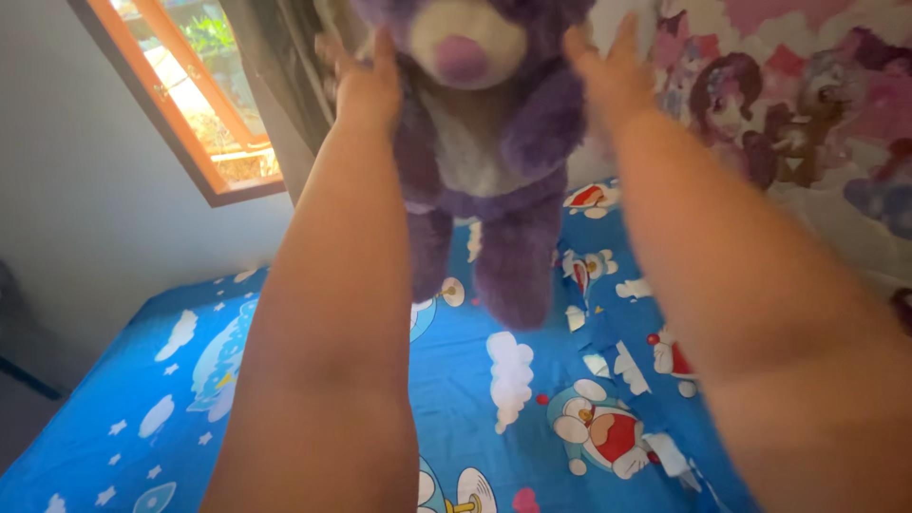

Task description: The person smooths a blue pillowcase on a pillow, then places the pillow on a bed. They then pick up a large purple teddy bear, pat it, and place it upright on the bed.

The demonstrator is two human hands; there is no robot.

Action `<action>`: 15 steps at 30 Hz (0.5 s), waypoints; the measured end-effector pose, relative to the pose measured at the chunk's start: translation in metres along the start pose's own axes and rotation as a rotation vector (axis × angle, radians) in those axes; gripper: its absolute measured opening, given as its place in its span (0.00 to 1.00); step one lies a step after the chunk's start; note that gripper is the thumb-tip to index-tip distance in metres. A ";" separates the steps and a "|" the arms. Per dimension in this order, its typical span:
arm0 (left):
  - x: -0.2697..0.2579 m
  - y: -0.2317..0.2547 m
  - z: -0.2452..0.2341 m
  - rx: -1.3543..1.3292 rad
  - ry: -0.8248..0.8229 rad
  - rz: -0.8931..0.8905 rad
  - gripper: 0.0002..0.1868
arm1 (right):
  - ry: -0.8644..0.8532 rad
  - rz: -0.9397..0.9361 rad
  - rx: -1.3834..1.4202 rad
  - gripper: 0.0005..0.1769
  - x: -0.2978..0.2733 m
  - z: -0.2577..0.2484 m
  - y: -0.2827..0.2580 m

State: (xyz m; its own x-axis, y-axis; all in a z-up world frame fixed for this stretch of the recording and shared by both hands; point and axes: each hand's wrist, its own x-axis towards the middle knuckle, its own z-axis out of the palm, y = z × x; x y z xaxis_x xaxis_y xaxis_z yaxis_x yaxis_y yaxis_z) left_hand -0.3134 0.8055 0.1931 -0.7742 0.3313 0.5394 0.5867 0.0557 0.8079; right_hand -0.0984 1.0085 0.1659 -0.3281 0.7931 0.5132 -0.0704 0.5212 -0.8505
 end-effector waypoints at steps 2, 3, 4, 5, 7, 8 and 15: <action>0.022 -0.012 0.012 0.009 0.001 0.033 0.51 | -0.185 -0.083 0.356 0.61 -0.009 -0.015 -0.001; 0.030 -0.026 0.023 0.008 -0.011 0.050 0.50 | -0.276 -0.122 0.537 0.62 -0.016 -0.022 0.006; 0.028 -0.055 0.035 -0.012 0.032 0.177 0.48 | -0.291 -0.088 0.544 0.60 -0.023 -0.027 0.018; 0.023 -0.090 0.047 -0.032 0.070 0.296 0.47 | -0.306 -0.046 0.546 0.59 -0.036 -0.031 0.034; -0.005 -0.184 0.062 -0.001 -0.047 -0.006 0.45 | -0.309 0.046 0.541 0.58 -0.060 -0.034 0.070; -0.028 -0.233 0.075 -0.069 -0.038 0.004 0.43 | -0.298 0.097 0.532 0.58 -0.072 -0.036 0.087; -0.275 -0.479 0.060 0.161 -0.300 -0.498 0.41 | -0.177 0.641 0.351 0.50 -0.184 -0.065 0.181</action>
State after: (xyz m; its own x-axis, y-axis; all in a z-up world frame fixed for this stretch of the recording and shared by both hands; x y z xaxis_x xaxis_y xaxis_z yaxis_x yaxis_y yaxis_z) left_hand -0.3674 0.7441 -0.3558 -0.8779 0.4788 -0.0039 0.2178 0.4066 0.8872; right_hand 0.0104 0.9769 -0.0750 -0.5507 0.8292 -0.0960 -0.1011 -0.1805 -0.9784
